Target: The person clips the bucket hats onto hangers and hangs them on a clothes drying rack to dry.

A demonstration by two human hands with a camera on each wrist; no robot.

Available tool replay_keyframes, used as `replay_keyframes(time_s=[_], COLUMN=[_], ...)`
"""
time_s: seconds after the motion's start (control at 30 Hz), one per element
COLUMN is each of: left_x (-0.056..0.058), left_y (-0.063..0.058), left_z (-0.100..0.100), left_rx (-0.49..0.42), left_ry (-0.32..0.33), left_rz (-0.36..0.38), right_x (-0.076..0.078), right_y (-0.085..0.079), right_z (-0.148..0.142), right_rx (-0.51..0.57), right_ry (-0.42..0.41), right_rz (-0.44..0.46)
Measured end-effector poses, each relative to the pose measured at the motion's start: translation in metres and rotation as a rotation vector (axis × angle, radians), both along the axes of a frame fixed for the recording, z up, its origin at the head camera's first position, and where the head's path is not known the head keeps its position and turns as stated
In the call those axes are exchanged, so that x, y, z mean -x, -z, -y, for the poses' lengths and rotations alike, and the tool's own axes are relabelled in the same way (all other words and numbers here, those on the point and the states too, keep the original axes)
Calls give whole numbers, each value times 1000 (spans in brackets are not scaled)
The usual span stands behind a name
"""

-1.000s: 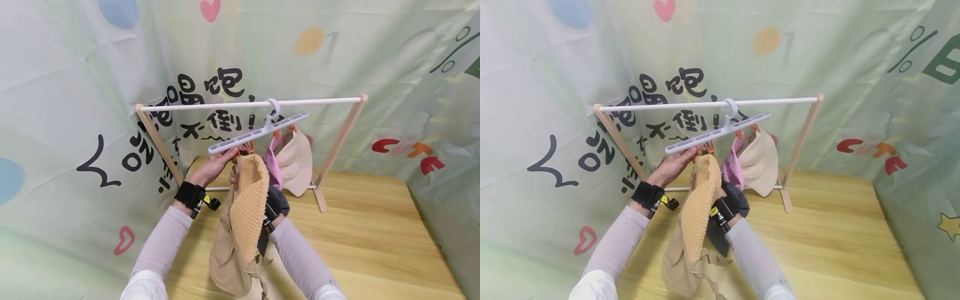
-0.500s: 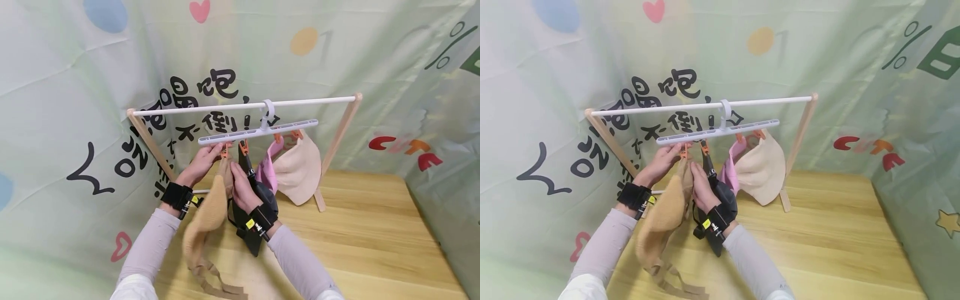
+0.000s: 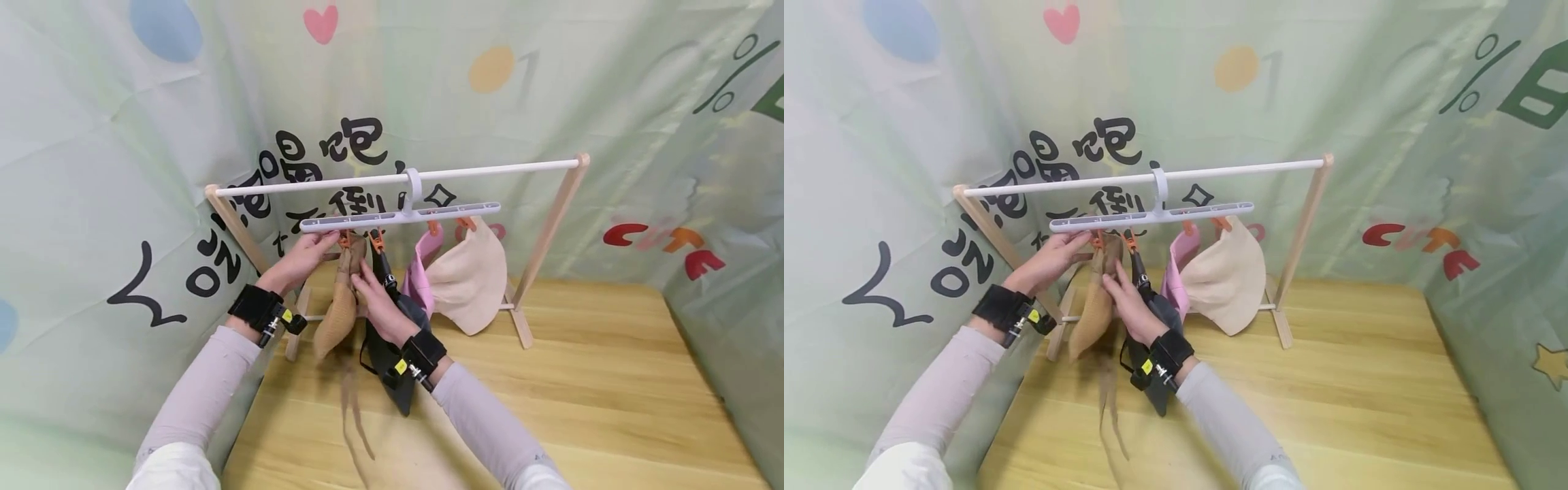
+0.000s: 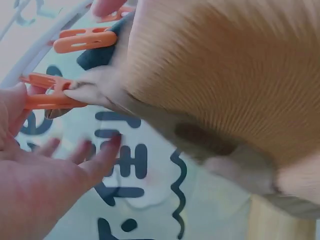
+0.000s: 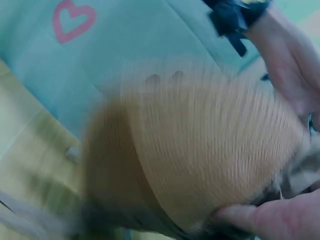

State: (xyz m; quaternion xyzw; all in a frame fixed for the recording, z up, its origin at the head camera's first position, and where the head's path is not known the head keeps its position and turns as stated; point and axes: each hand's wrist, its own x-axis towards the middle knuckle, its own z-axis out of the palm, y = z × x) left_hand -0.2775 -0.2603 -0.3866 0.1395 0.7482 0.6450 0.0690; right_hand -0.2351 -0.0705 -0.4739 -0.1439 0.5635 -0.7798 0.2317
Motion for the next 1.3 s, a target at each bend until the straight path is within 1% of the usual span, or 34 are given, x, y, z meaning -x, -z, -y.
replay_keyframes(time_s=[0.1,0.17,0.23,0.3,0.37,0.47,0.6,0.7,0.77,0.8,0.87,0.93,1.0,1.07,1.13,1.23,1.3], left_x=[5,8,11,12,12,12,10,7,5,3,-2,-10,-22,-37,-54,-83,-101], left_y=[2,4,7,9,11,13,13,13,13,14,13,12,12,12,16,24,30], left_z=[5,6,6,4,0,-5,-11,-14,-15,-15,-15,-16,-18,-21,-25,-31,-36], left_rx=[-99,-169,-231,-273,-307,-351,-391,-404,-394,-374,-292,-170,-44,60,148,289,363], left_ry=[-13,-42,-70,-98,-119,-153,-213,-256,-286,-303,-335,-377,-414,-457,-492,-518,-521], left_rz=[113,178,225,254,263,264,254,250,239,229,205,175,139,100,53,-36,-96], right_x=[-11,-18,-26,-33,-38,-45,-51,-56,-61,-63,-70,-78,-85,-93,-99,-107,-111], right_y=[4,8,12,16,21,26,27,28,28,30,30,29,27,25,25,27,27], right_z=[6,11,16,20,22,22,19,15,11,9,2,-7,-19,-34,-52,-82,-103], right_rx=[-118,-199,-267,-320,-363,-386,-385,-372,-363,-361,-356,-355,-356,-350,-328,-298,-287], right_ry=[-51,-70,-81,-94,-96,-101,-99,-103,-114,-119,-128,-134,-129,-122,-120,-109,-91], right_rz=[-82,-148,-197,-222,-245,-258,-281,-308,-325,-339,-360,-375,-393,-411,-432,-456,-448])
